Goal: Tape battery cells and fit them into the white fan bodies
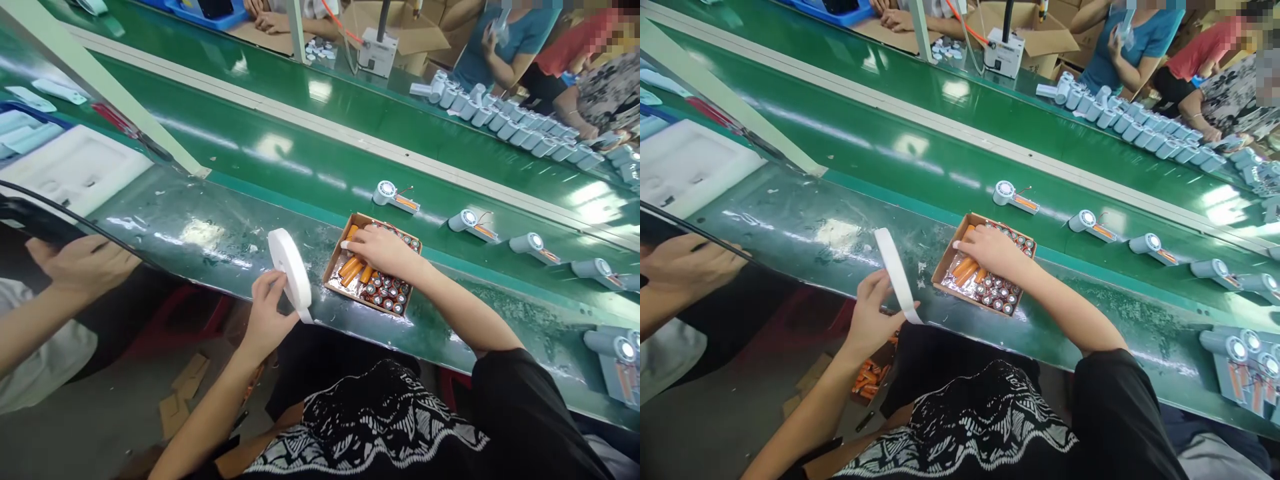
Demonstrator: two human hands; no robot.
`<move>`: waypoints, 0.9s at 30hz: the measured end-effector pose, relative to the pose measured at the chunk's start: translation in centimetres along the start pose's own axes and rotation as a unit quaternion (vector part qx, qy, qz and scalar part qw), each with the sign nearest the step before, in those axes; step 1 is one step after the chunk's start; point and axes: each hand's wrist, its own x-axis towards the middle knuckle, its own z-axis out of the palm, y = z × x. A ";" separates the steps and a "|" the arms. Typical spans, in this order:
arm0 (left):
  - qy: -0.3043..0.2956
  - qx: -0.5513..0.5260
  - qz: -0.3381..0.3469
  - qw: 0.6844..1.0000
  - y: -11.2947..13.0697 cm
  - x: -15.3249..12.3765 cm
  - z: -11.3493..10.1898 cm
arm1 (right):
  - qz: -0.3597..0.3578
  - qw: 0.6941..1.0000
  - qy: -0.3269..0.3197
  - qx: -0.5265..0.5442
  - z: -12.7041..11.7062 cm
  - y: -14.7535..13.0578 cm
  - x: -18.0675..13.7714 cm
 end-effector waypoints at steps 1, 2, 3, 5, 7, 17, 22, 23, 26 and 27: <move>0.003 0.026 0.028 0.999 0.1 0.1 0.1 | 0.001 1.000 -0.020 0.013 0.3 0.6 0.6; 0.011 0.050 0.055 0.997 0.3 0.2 0.0 | 0.000 0.999 -0.021 0.044 0.5 0.9 0.9; 0.021 0.070 0.080 0.994 0.4 0.3 -0.1 | 0.001 0.996 0.001 0.089 0.7 1.0 0.9; 0.039 0.102 0.120 0.987 0.9 0.6 -0.6 | 0.007 0.973 0.095 0.209 0.4 0.8 0.1; 0.048 0.135 0.151 0.978 1.4 1.0 -1.2 | 0.013 0.919 0.177 0.352 -0.6 0.2 -1.2; 0.013 0.233 0.239 0.943 2.7 2.3 -3.3 | 0.067 0.944 0.074 0.315 -6.5 -2.7 -3.3; -0.020 0.252 0.282 0.925 4.1 3.8 -4.5 | 0.046 0.970 0.016 0.239 -7.8 -3.1 -2.5; -0.022 0.262 0.297 0.918 4.6 4.1 -4.6 | 0.055 0.969 0.016 0.241 -7.7 -3.0 -2.4; -0.008 0.258 0.328 0.909 5.8 4.7 -4.8 | 0.113 0.938 0.077 0.318 -6.2 -2.7 -2.7; -0.001 0.240 0.323 0.915 6.1 4.7 -4.8 | 0.139 0.908 0.125 0.374 -5.3 -2.8 -2.8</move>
